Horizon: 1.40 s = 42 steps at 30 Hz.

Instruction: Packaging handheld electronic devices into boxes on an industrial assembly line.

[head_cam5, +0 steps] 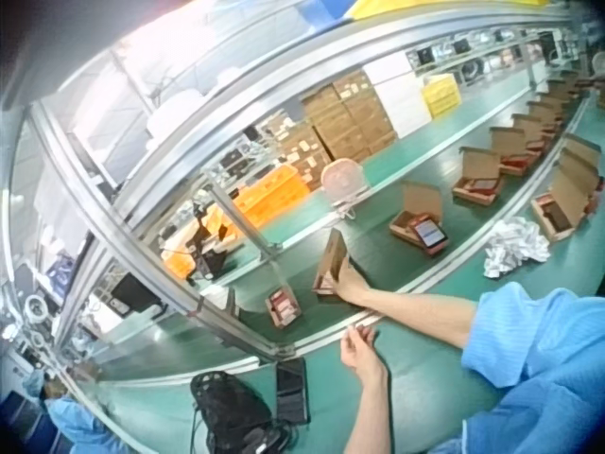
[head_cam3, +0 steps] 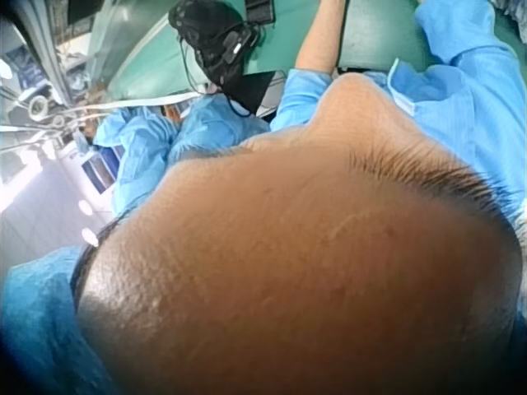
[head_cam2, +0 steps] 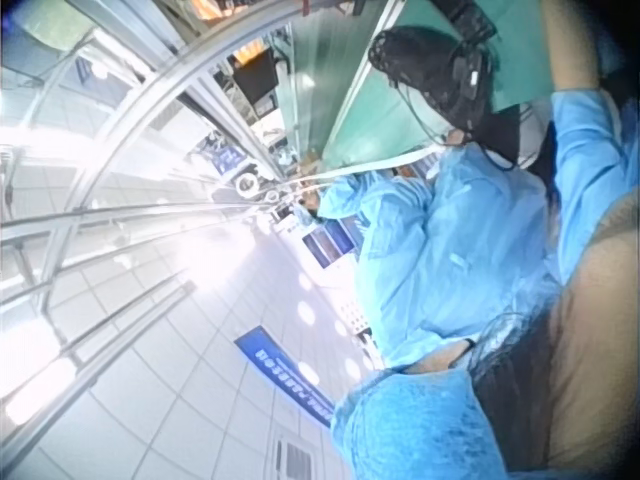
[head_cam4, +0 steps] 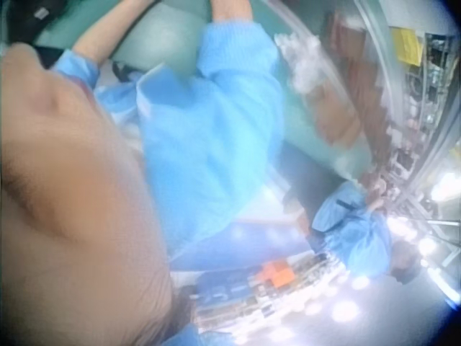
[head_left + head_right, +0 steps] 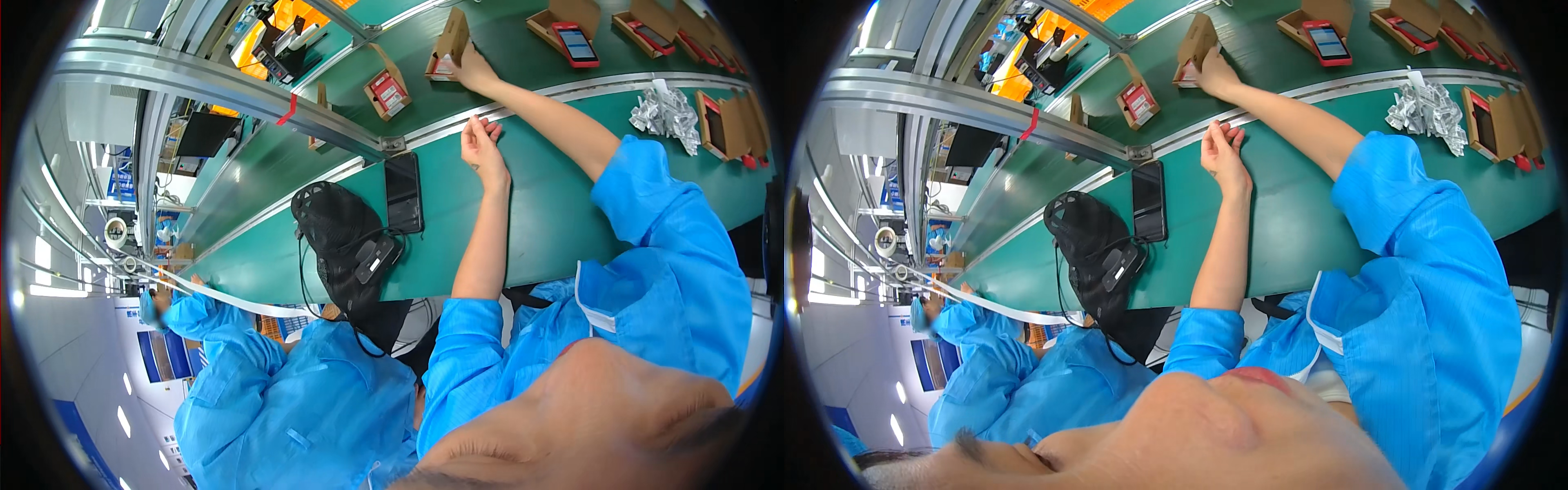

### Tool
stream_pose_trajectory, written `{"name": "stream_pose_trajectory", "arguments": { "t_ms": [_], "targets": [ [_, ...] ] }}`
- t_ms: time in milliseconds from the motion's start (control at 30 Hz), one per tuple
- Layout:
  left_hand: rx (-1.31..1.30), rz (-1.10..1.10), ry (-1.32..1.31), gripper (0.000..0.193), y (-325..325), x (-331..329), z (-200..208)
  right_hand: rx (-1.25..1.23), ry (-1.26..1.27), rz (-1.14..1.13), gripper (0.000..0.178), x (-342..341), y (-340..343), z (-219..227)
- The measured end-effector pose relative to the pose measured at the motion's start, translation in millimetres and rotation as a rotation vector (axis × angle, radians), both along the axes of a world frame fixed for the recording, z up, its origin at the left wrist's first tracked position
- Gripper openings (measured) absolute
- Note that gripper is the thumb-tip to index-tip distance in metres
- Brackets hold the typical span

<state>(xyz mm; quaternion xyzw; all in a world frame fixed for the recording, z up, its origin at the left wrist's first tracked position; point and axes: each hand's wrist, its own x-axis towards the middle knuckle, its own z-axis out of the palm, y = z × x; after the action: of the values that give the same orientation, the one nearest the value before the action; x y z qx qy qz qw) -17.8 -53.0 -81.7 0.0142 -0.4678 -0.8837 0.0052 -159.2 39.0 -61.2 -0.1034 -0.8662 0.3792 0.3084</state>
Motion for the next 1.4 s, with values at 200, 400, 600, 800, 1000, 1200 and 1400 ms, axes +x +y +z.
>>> {"name": "stream_pose_trajectory", "arguments": {
  "t_ms": [200,400,600,800,1000,1200,1400],
  "targets": [
    [-0.106,0.179,0.090,0.039,-33,-13,-6,0.144,-0.056,0.273,0.029,35,2,22],
    [0.240,-0.093,0.042,0.057,-25,-2,7,0.634,0.393,0.609,0.060,147,4,29],
    [0.364,-0.312,0.094,0.064,-51,-5,11,0.208,0.415,0.470,0.032,138,14,44],
    [0.578,-0.463,0.004,0.056,-14,10,8,-0.500,0.056,0.061,0.041,80,138,-35],
    [0.403,-0.324,0.079,0.045,-34,6,15,-0.183,-0.054,0.378,0.034,147,83,-17],
    [0.077,-0.110,-0.057,0.043,-23,11,19,0.367,0.371,0.580,0.022,199,41,34],
    [-0.012,-0.106,-0.132,0.044,-20,16,19,0.714,0.472,0.560,0.020,192,34,28]
  ]
}}
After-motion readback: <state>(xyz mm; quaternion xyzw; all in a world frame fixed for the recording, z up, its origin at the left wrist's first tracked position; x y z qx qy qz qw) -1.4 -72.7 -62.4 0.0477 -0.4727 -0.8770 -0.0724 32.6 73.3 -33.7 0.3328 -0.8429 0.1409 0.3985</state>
